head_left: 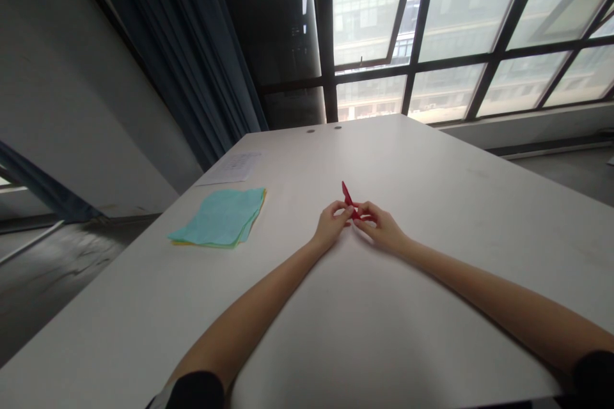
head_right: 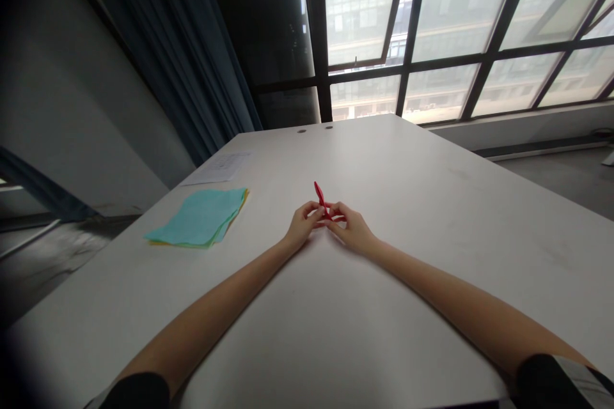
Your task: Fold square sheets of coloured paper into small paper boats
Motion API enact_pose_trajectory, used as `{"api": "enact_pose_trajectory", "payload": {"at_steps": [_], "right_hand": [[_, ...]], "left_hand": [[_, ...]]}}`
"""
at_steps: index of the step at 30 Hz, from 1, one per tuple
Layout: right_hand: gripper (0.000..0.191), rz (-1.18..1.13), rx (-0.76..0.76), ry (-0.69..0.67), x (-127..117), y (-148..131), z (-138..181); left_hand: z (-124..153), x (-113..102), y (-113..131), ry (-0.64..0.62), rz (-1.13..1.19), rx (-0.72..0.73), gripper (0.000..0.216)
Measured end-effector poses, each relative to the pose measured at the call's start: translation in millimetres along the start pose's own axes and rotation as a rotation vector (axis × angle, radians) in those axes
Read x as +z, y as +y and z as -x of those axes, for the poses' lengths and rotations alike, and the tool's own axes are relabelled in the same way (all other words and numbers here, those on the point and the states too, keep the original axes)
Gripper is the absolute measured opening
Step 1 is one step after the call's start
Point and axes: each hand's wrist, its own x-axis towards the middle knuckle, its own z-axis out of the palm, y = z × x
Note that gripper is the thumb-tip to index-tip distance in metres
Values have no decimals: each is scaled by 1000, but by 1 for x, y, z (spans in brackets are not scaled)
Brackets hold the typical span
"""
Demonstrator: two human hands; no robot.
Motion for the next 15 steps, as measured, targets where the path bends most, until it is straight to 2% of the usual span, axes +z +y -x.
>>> {"api": "enact_pose_trajectory", "payload": {"at_steps": [5,12,15], "right_hand": [[11,-62,35,-18,0,0,0],[16,-54,43,-13,0,-2,-1],[23,-66,44,-13,0,0,0]], "left_hand": [[0,0,-1,-65,163,-36,33],[2,1,1,-50,185,-39,33],[2,1,1,-37,176,-28,32]]}}
